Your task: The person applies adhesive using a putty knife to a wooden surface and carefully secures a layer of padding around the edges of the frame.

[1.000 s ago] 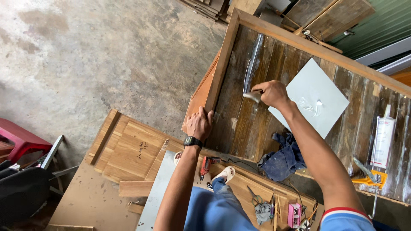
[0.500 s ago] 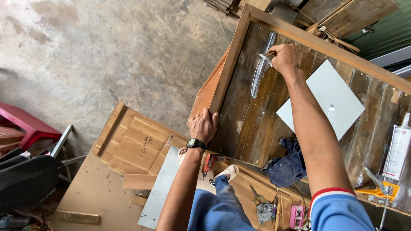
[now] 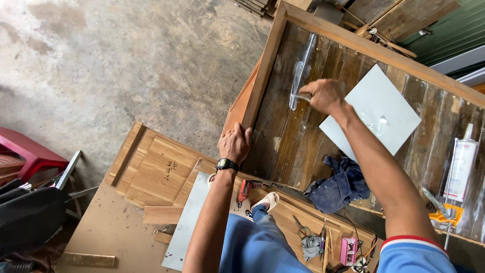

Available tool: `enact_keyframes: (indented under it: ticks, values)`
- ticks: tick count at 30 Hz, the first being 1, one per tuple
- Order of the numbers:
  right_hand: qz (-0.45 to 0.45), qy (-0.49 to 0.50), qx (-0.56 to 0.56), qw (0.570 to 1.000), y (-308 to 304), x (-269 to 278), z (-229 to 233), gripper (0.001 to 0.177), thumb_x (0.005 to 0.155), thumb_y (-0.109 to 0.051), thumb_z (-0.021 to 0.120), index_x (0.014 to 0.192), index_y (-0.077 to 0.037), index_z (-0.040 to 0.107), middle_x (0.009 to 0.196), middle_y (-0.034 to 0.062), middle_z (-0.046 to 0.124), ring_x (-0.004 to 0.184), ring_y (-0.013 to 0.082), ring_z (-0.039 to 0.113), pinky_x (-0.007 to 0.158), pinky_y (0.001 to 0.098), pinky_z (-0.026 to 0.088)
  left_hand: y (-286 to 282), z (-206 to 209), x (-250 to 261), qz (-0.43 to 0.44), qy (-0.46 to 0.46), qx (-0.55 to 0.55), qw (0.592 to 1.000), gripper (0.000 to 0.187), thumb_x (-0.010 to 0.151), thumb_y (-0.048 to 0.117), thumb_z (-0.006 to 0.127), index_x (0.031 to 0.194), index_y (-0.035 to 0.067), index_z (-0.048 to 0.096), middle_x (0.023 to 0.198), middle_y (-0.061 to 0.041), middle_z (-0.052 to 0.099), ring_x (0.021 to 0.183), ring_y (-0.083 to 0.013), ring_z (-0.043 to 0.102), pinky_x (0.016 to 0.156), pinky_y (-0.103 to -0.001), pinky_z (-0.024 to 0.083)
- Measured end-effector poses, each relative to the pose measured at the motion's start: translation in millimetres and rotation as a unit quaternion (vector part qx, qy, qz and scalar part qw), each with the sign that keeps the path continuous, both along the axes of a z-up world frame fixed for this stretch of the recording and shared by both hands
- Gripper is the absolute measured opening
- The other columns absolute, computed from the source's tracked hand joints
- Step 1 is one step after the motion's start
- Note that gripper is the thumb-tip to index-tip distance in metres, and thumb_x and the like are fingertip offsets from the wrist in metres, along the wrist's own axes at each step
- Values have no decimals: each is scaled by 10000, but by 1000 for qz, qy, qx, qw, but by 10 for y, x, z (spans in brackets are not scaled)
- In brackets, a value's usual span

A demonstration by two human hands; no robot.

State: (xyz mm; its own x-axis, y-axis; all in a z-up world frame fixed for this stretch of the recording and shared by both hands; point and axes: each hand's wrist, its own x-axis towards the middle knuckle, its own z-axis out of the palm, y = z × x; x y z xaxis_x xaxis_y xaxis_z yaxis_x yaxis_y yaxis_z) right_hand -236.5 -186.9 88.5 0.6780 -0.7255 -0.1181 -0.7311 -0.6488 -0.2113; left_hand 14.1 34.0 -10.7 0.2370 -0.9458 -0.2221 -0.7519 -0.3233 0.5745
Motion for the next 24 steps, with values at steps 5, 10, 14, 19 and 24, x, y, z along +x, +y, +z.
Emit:
enact_keyframes:
  ticks: [5, 10, 14, 19, 24]
  values:
    - [49, 63, -198, 977, 168, -472, -1180, 459, 735, -103, 489, 916, -424, 764, 864, -165, 757, 920, 85, 708, 1047, 290, 376, 8, -16, -10, 5, 8, -3, 1000, 490, 1054, 546, 332, 1123, 101, 526, 979, -189, 747, 1087, -371, 711, 934, -510, 496]
    - [-17, -10, -110, 994, 199, -197, -174, 352, 869, -78, 568, 1036, -317, 766, 896, -48, 762, 886, 213, 744, 897, 378, 562, 44, 76, 11, 10, 15, 1, 1000, 482, 1055, 555, 326, 1129, 117, 512, 971, -178, 748, 1095, -362, 707, 958, -505, 483]
    - [-128, -20, -97, 987, -397, -169, -153, 460, 885, -45, 628, 1154, -385, 780, 951, -24, 777, 908, 327, 745, 864, 466, 581, 27, 68, 9, 7, 11, 5, 1000, 477, 1054, 549, 324, 1143, 122, 514, 993, -168, 754, 1103, -347, 708, 970, -493, 480]
    - [-153, 14, -102, 983, -1079, -51, -475, 505, 826, -12, 625, 1104, -397, 798, 885, 11, 781, 893, 354, 752, 837, 446, 594, 22, 69, 10, 10, 3, -1, 1000, 496, 1049, 559, 333, 1162, 115, 523, 978, -156, 754, 1084, -336, 717, 962, -487, 487]
    - [-137, 28, -123, 983, -1241, 177, -510, 473, 798, -20, 618, 986, -418, 791, 870, -65, 773, 886, 298, 761, 815, 424, 609, 8, 35, -5, 10, 1, -5, 1000, 434, 1038, 529, 389, 1105, 125, 532, 930, -149, 750, 1036, -333, 728, 907, -484, 511]
